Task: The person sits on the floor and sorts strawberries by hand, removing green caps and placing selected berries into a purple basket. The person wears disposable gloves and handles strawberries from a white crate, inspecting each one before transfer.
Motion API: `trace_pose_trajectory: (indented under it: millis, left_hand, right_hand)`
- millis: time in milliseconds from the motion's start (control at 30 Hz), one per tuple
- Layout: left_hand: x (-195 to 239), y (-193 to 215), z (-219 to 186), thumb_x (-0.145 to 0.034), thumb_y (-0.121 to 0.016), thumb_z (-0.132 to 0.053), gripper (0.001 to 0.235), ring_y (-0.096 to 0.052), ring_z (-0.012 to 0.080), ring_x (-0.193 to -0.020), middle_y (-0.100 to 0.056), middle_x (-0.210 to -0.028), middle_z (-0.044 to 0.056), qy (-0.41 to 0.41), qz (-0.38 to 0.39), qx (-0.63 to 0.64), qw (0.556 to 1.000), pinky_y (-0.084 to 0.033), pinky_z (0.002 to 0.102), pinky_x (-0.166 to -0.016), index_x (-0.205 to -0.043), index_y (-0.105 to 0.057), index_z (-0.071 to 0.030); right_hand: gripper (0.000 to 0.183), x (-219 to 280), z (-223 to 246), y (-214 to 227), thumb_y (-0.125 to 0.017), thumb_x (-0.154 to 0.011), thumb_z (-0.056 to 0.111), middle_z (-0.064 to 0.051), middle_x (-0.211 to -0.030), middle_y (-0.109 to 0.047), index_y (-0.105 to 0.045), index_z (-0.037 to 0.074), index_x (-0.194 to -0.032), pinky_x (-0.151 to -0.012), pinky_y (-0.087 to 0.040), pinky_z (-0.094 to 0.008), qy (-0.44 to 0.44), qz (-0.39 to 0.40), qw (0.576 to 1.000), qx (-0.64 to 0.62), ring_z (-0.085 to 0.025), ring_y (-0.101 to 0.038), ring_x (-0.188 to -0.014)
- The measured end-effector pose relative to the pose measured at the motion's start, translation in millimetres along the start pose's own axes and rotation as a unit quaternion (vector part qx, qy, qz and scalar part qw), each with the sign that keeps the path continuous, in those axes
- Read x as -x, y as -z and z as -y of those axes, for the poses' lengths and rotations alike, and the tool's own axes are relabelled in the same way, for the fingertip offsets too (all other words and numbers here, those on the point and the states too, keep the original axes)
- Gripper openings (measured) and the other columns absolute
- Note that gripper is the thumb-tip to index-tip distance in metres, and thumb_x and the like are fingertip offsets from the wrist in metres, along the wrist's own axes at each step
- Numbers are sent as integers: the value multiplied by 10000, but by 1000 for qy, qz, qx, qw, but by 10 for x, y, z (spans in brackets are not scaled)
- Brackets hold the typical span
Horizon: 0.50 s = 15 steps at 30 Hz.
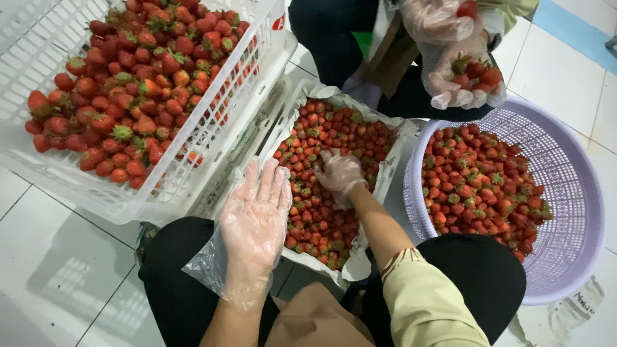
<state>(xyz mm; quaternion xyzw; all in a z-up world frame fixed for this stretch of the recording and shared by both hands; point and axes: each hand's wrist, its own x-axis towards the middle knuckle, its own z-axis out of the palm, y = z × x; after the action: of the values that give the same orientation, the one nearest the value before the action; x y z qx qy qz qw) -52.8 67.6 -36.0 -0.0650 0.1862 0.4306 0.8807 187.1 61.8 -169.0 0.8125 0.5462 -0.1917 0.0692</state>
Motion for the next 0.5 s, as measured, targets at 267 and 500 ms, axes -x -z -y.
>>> trace_pose_trajectory:
  millis: [267, 500]
  left_hand:
    - [15, -22, 8, -973, -519, -215, 581, -391, 351, -1480, -405, -1610, 195, -2, -9, 13, 1000, -362, 472, -1185, -1531, -446, -70]
    - [28, -34, -14, -946, -538, -182, 584, -427, 344, -1458, -475, -1563, 173, 12, 1, 21, 1000, -366, 467, -1186, -1519, -461, -104]
  right_hand:
    - [579, 50, 84, 51, -586, -927, 237, -146, -1573, -354, -438, 159, -1482, -983, -500, -491, -13, 10, 999, -41, -374, -558, -1240]
    - [473, 82, 340, 2, -634, -920, 191, -186, -1469, -467, -564, 152, -1386, -952, -545, -537, -175, 17, 981, -85, -418, -609, -1201]
